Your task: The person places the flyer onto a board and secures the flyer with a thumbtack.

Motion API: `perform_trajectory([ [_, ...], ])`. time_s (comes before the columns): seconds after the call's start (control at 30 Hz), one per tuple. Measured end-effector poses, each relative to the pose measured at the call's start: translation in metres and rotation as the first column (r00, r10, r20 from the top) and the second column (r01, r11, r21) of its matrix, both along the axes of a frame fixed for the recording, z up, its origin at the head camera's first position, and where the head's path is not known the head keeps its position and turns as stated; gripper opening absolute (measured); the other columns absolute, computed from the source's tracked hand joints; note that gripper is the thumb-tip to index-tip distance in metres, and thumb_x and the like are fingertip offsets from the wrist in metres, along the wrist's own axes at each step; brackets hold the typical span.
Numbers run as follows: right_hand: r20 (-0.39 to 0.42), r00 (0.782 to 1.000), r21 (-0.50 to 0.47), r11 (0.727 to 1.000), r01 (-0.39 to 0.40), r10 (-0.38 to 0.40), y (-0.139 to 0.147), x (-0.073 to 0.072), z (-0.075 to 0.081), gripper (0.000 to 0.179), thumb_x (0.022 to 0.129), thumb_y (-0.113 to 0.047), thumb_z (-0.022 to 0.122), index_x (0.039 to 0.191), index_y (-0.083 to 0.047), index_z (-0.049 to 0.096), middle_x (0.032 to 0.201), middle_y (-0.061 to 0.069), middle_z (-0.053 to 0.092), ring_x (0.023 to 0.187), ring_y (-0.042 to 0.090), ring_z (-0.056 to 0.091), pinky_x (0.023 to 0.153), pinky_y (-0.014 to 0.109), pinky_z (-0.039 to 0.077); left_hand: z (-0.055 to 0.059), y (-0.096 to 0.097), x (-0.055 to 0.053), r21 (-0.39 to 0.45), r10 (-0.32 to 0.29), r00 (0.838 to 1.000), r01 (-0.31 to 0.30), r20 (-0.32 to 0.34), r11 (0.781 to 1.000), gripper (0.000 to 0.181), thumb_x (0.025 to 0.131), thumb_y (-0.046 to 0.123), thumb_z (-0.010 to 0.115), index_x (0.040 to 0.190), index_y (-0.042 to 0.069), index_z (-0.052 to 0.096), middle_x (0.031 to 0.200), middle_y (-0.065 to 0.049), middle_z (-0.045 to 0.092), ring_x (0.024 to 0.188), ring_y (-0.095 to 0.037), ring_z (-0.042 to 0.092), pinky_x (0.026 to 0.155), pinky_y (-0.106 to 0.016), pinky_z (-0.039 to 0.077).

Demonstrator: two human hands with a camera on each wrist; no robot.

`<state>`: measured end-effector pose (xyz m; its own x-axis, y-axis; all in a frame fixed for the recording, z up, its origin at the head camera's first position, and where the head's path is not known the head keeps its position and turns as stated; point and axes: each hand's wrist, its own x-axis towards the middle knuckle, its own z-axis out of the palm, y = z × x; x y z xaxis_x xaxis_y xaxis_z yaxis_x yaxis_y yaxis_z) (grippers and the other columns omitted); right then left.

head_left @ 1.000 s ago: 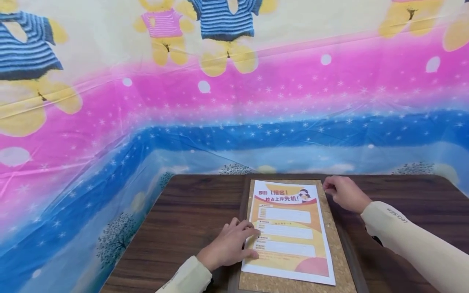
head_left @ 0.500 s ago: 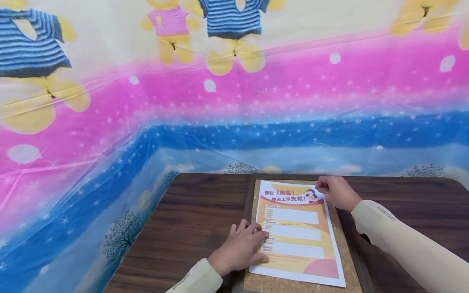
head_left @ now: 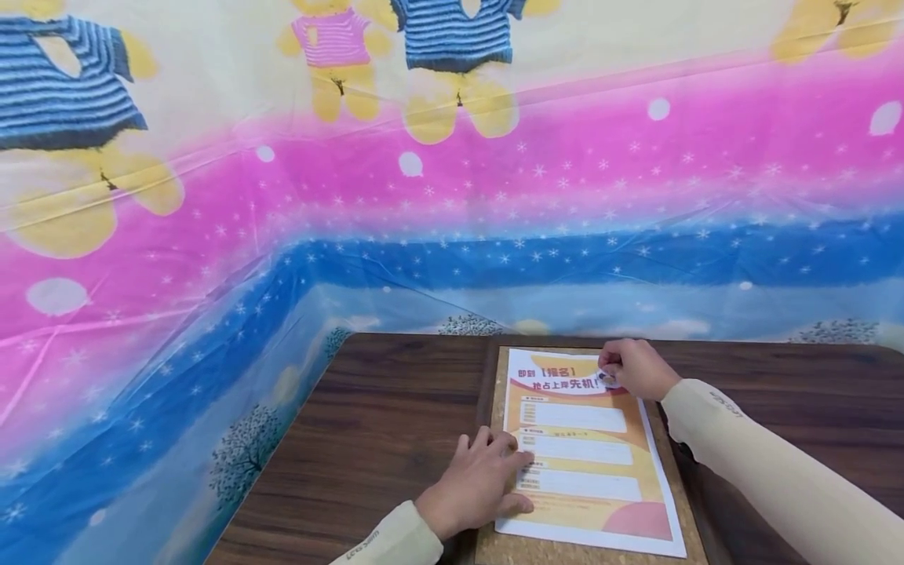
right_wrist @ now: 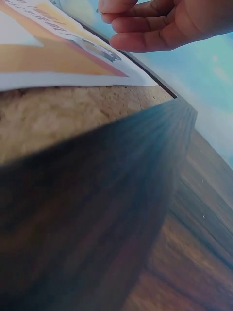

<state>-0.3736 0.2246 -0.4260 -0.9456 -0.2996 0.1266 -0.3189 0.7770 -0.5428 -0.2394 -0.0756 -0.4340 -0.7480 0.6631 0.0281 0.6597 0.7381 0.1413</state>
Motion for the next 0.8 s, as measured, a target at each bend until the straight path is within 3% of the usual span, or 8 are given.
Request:
perform_trajectory([
  [0.33,0.069,0.998,-0.036,0.999,0.018,-0.016,-0.008,-0.013,0.0,0.01,0.094,0.0,0.055,0.09,-0.003,0.063,0.085,0.009,0.06,0.072,0.021,0.053,0.061,0.033,0.044,-0.003,0.001,0.001,-0.002,-0.003,1.0,0.003,-0.015,1.0,0.055,0.085,0.055,0.059,0.132,0.028,0.055,0.127,0.002,0.049,0.113,-0.019,0.043,0.079,-0.046,0.038],
  [0.53,0.105,0.994,-0.033,0.999,0.038,-0.035,-0.014,-0.022,-0.001,0.01,0.095,-0.003,0.054,0.094,-0.004,0.064,0.088,0.01,0.06,0.076,0.022,0.052,0.065,0.035,0.043,-0.005,0.002,0.003,-0.012,0.007,1.0,-0.007,-0.029,1.0,0.056,0.084,0.057,0.057,0.133,0.03,0.055,0.128,0.003,0.049,0.112,-0.019,0.043,0.077,-0.045,0.036],
  [0.8,0.157,0.984,-0.047,0.995,0.087,-0.079,-0.019,-0.03,-0.002,0.013,0.097,-0.005,0.05,0.097,-0.003,0.063,0.094,0.014,0.059,0.075,0.024,0.053,0.058,0.032,0.044,-0.004,0.002,0.004,-0.024,0.016,0.998,-0.018,-0.068,1.0,0.056,0.084,0.057,0.058,0.133,0.031,0.055,0.127,0.004,0.049,0.109,-0.019,0.043,0.075,-0.046,0.035],
])
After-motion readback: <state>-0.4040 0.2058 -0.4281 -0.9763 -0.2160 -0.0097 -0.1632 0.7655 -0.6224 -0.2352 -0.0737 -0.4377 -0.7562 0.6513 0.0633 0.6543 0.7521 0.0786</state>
